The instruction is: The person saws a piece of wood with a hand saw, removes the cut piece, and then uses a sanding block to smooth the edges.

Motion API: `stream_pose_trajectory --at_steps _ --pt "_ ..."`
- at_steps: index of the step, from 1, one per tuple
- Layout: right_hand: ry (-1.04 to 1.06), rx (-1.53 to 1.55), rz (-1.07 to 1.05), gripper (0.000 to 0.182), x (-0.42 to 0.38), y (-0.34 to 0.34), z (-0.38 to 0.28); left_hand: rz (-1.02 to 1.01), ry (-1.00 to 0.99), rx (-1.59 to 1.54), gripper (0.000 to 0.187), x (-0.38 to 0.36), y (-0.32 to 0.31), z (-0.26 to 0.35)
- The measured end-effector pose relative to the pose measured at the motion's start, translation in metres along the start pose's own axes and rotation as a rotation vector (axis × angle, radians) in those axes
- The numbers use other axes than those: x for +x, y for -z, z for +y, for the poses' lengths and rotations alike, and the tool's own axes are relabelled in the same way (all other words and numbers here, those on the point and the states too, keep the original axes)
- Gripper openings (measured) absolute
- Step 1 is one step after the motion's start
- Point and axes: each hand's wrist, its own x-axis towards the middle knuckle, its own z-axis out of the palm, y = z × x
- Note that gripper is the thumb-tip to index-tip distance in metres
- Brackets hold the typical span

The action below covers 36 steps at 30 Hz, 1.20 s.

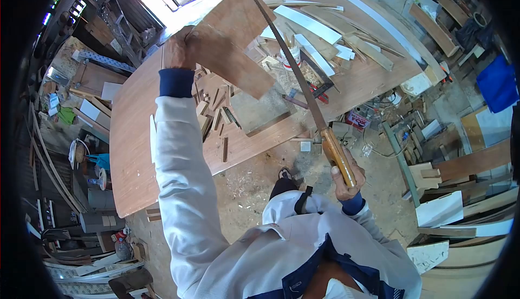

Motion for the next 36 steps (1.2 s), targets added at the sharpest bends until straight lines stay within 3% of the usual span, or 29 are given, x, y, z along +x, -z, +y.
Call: stream_pose_trajectory --at_steps 5,11,13,19,24,26,27,30,32,33,36 --pt "-0.13 0.045 -0.027 0.04 -0.002 0.001 0.002 -0.107 0.216 -0.018 0.018 -0.02 -0.057 -0.042" --pt "-0.255 0.049 -0.1 0.044 -0.003 -0.009 0.002 -0.241 0.321 0.018 0.022 -0.065 -0.143 -0.088" --pt "-0.254 0.016 -0.11 0.043 -0.005 -0.016 0.007 -0.374 0.393 -0.062 0.017 -0.077 -0.159 -0.089" --pt "-0.337 -0.088 -0.151 0.04 0.003 -0.035 0.008 -0.403 0.323 -0.229 0.016 -0.116 -0.213 -0.093" --pt "-0.447 -0.159 -0.162 0.04 0.004 -0.051 0.007 -0.412 0.411 -0.105 0.018 -0.138 -0.249 -0.091" --pt "-0.571 -0.104 -0.17 0.041 0.011 -0.057 0.0 -0.323 0.22 -0.073 0.017 -0.149 -0.258 -0.095" --pt "-0.575 -0.109 -0.175 0.041 0.011 -0.059 0.0 -0.326 0.226 -0.076 0.017 -0.155 -0.262 -0.095" --pt "-0.53 -0.123 -0.173 0.04 0.012 -0.067 0.004 -0.296 0.203 0.077 0.02 -0.165 -0.266 -0.091" --pt "-0.527 -0.124 -0.163 0.039 0.012 -0.071 0.007 -0.494 0.275 0.248 0.033 -0.165 -0.257 -0.077" --pt "-0.524 -0.124 -0.167 0.039 0.012 -0.073 0.009 -0.491 0.279 0.249 0.033 -0.167 -0.258 -0.072" --pt "-0.501 -0.145 -0.152 0.039 0.01 -0.078 0.014 -0.538 0.483 0.38 0.051 -0.174 -0.261 -0.054"
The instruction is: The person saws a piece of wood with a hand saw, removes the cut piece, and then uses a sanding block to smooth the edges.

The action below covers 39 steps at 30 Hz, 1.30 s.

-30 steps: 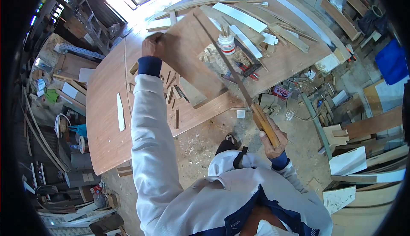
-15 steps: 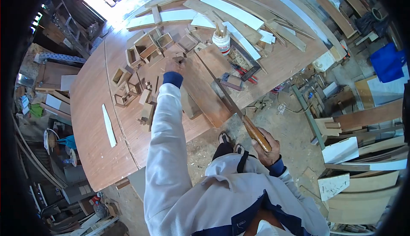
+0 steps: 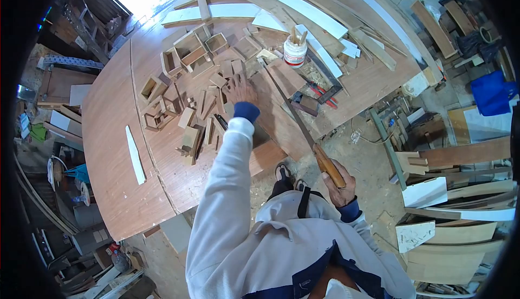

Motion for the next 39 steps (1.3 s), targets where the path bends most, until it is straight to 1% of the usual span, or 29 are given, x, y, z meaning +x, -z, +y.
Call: stream_pose_trajectory --at_steps 1,3,5,7,8,10,11,13,17,20,22,26,28,29,35,37,39 --pt "0.019 0.0 0.013 0.039 0.0 -0.001 0.003 0.001 0.003 -0.002 0.051 -0.01 0.001 0.007" --pt "0.037 -0.001 0.03 0.04 0.002 -0.003 0.003 0.085 0.196 -0.123 0.058 -0.036 0.001 0.019" --pt "0.013 0.002 0.024 0.039 0.003 -0.004 0.001 0.047 0.187 -0.179 0.06 -0.051 -0.011 0.023" --pt "0.031 0.0 0.018 0.039 0.006 -0.004 0.0 0.088 0.109 -0.164 0.059 -0.058 -0.017 0.026" --pt "0.047 -0.001 0.017 0.039 0.007 -0.004 0.0 0.087 0.108 -0.163 0.059 -0.057 -0.02 0.025" --pt "0.049 -0.003 0.025 0.039 0.008 -0.005 0.003 0.123 -0.002 -0.253 0.055 -0.053 -0.02 0.024" --pt "0.052 -0.003 0.03 0.039 0.007 -0.006 0.005 0.121 -0.005 -0.252 0.055 -0.053 -0.02 0.023" --pt "0.049 0.003 0.034 0.039 0.007 -0.006 0.006 0.184 -0.07 -0.297 0.051 -0.051 -0.021 0.021" --pt "0.057 0.003 0.034 0.039 0.008 -0.005 0.005 0.192 -0.068 -0.29 0.048 -0.044 -0.027 0.022" --pt "0.065 0.004 0.035 0.039 0.008 -0.006 0.005 0.158 -0.081 -0.3 0.046 -0.041 -0.027 0.023" --pt "0.054 -0.01 0.025 0.04 0.007 -0.006 0.005 0.199 -0.121 -0.308 0.045 -0.04 -0.028 0.022" --pt "0.041 -0.016 0.006 0.04 0.007 -0.006 0.005 0.19 -0.133 -0.28 0.045 -0.04 -0.027 0.022" --pt "0.039 -0.013 0.004 0.04 0.007 -0.007 0.005 0.253 -0.152 -0.226 0.043 -0.04 -0.029 0.023" --pt "0.034 -0.009 0.004 0.04 0.006 -0.008 0.005 0.253 -0.15 -0.226 0.043 -0.04 -0.029 0.022" --pt "0.029 -0.031 -0.009 0.041 0.008 -0.009 0.005 0.198 -0.158 -0.235 0.044 -0.038 -0.028 0.022" --pt "0.039 -0.039 -0.013 0.041 0.009 -0.009 0.006 0.142 -0.146 -0.266 0.045 -0.04 -0.022 0.023" --pt "0.046 -0.047 -0.013 0.041 0.009 -0.009 0.006 0.14 -0.135 -0.26 0.046 -0.04 -0.021 0.025"
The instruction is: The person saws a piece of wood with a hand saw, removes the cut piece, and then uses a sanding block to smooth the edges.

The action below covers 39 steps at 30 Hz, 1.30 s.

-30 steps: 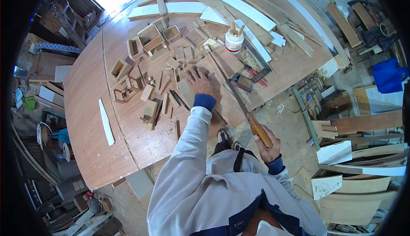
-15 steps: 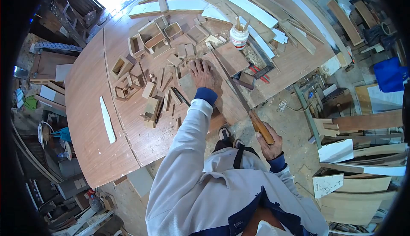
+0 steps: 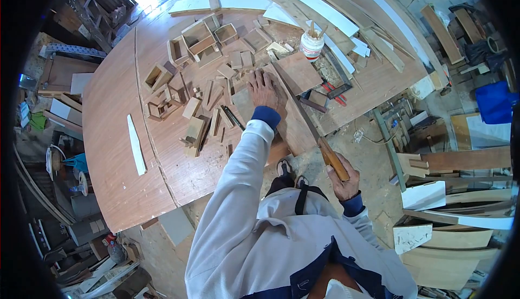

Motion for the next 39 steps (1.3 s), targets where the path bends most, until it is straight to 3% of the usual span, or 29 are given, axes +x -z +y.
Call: stream_pose_trajectory --at_steps 8,10,20,22,26,28,31,39 --pt "0.012 -0.018 0.003 0.04 0.001 0.002 -0.002 -0.022 0.008 0.011 0.048 0.001 0.0 0.003" --pt "0.018 -0.02 0.002 0.041 0.002 0.003 -0.002 0.11 -0.025 -0.012 0.042 -0.001 -0.004 0.004" --pt "-0.001 0.028 0.022 0.04 0.0 0.008 0.005 0.076 -0.054 0.07 0.047 0.0 -0.024 -0.002" --pt "-0.011 0.025 0.012 0.04 -0.001 0.01 0.005 -0.038 -0.038 -0.012 0.05 -0.001 -0.011 0.001" --pt "0.042 -0.01 0.032 0.041 -0.001 0.014 0.006 0.043 -0.01 -0.083 0.061 -0.003 0.002 0.006" --pt "0.041 0.021 0.056 0.041 -0.004 0.016 0.009 -0.006 0.203 0.044 0.076 -0.004 0.006 0.008" --pt "0.017 0.065 0.069 0.041 -0.007 0.02 0.015 0.015 0.34 0.073 0.086 -0.007 0.006 0.007" --pt "-0.056 0.045 0.093 0.041 -0.046 0.06 0.012 -0.088 0.393 0.057 0.09 -0.015 0.033 0.016"
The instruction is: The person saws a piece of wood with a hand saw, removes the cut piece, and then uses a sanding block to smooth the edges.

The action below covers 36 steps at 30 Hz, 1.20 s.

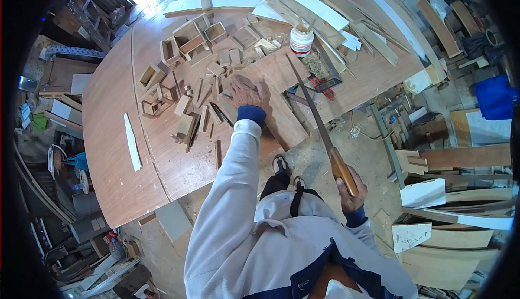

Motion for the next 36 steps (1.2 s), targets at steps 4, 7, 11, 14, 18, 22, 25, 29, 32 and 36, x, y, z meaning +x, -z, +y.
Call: stream_pose_trajectory --at_steps 4,7,11,14,18,22,25,29,32,36 --pt "-0.199 -0.057 -0.076 0.04 -0.024 0.033 -0.004 0.045 -0.017 0.042 0.088 0.0 -0.012 -0.009" --pt "-0.235 -0.064 -0.092 0.039 -0.033 0.042 0.005 0.043 -0.011 0.069 0.088 -0.001 -0.01 -0.011" --pt "-0.21 -0.06 -0.134 0.039 -0.03 0.046 0.004 0.115 -0.039 0.065 0.087 -0.005 -0.009 -0.022" --pt "-0.134 -0.045 -0.113 0.037 -0.033 0.045 0.014 0.099 -0.022 0.058 0.086 -0.012 0.009 -0.024" --pt "-0.168 -0.042 -0.128 0.036 -0.026 0.048 0.005 0.037 0.062 0.049 0.084 -0.018 0.025 -0.025" --pt "-0.057 -0.023 -0.105 0.034 -0.021 0.039 0.011 0.02 0.031 0.064 0.083 -0.016 0.012 -0.03" --pt "0.008 -0.031 -0.114 0.034 -0.011 0.027 0.016 0.031 -0.015 0.115 0.079 -0.013 0.001 -0.026" --pt "0.076 0.047 -0.109 0.036 0.003 0.004 0.022 -0.077 0.019 0.122 0.07 -0.016 -0.009 -0.016" --pt "0.103 0.027 -0.153 0.039 0.014 -0.006 0.019 0.01 -0.009 0.124 0.064 -0.018 -0.021 -0.017" --pt "0.137 0.063 -0.164 0.041 0.021 -0.018 0.02 0.058 -0.091 0.124 0.052 -0.024 -0.008 -0.008"
